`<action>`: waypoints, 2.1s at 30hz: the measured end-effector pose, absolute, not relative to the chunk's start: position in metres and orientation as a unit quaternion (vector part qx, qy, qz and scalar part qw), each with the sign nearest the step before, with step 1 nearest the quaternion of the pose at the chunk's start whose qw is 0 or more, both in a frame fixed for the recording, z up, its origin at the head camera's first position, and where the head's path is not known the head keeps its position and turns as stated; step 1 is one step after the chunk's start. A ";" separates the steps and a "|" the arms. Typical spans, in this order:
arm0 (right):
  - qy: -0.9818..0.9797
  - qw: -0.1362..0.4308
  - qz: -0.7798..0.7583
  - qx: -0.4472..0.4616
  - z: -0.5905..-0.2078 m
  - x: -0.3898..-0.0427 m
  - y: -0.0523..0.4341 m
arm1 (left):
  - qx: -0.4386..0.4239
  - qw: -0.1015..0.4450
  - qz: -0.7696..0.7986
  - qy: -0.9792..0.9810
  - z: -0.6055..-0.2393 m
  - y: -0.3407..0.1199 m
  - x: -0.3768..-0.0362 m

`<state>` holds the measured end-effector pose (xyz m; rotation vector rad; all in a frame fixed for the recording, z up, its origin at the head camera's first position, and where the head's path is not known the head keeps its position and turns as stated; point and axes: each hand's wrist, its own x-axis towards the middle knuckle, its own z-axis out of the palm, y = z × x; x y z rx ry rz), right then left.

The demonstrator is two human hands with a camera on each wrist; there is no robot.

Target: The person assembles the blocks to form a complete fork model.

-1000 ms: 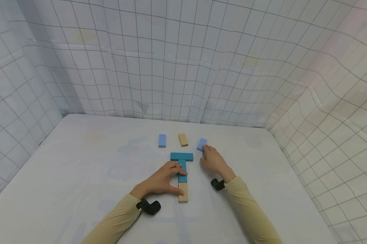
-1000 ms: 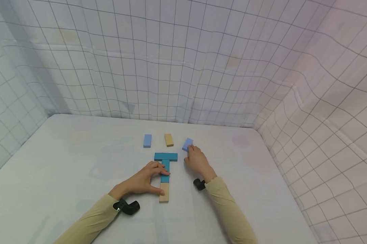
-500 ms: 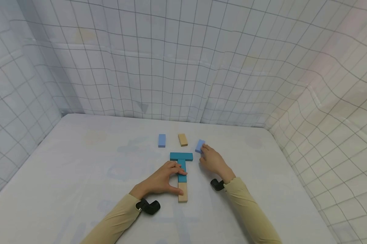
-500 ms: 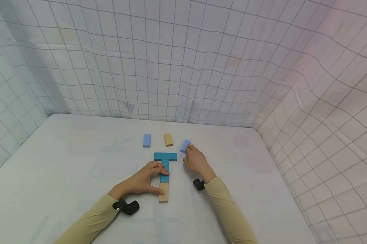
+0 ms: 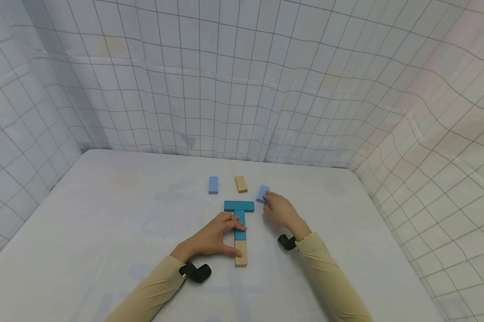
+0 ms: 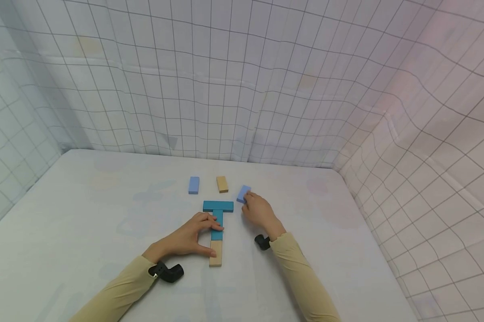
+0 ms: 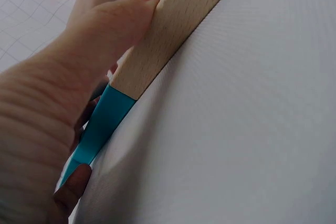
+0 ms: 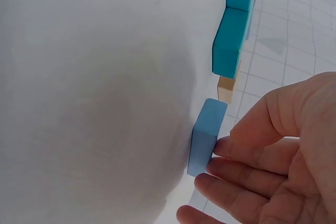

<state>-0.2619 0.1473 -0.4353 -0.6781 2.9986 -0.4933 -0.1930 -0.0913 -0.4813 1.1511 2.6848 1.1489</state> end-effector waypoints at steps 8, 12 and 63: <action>0.963 0.022 -0.153 -0.220 -0.435 -0.263 0.146 | 0.360 0.015 0.363 0.859 -0.479 -0.092 -0.193; 0.964 0.025 -0.142 -0.223 -0.434 -0.266 0.144 | 0.361 0.013 0.364 0.859 -0.479 -0.091 -0.193; 0.953 0.013 -0.123 -0.277 -0.430 -0.268 0.136 | 0.361 0.014 0.364 0.859 -0.479 -0.090 -0.194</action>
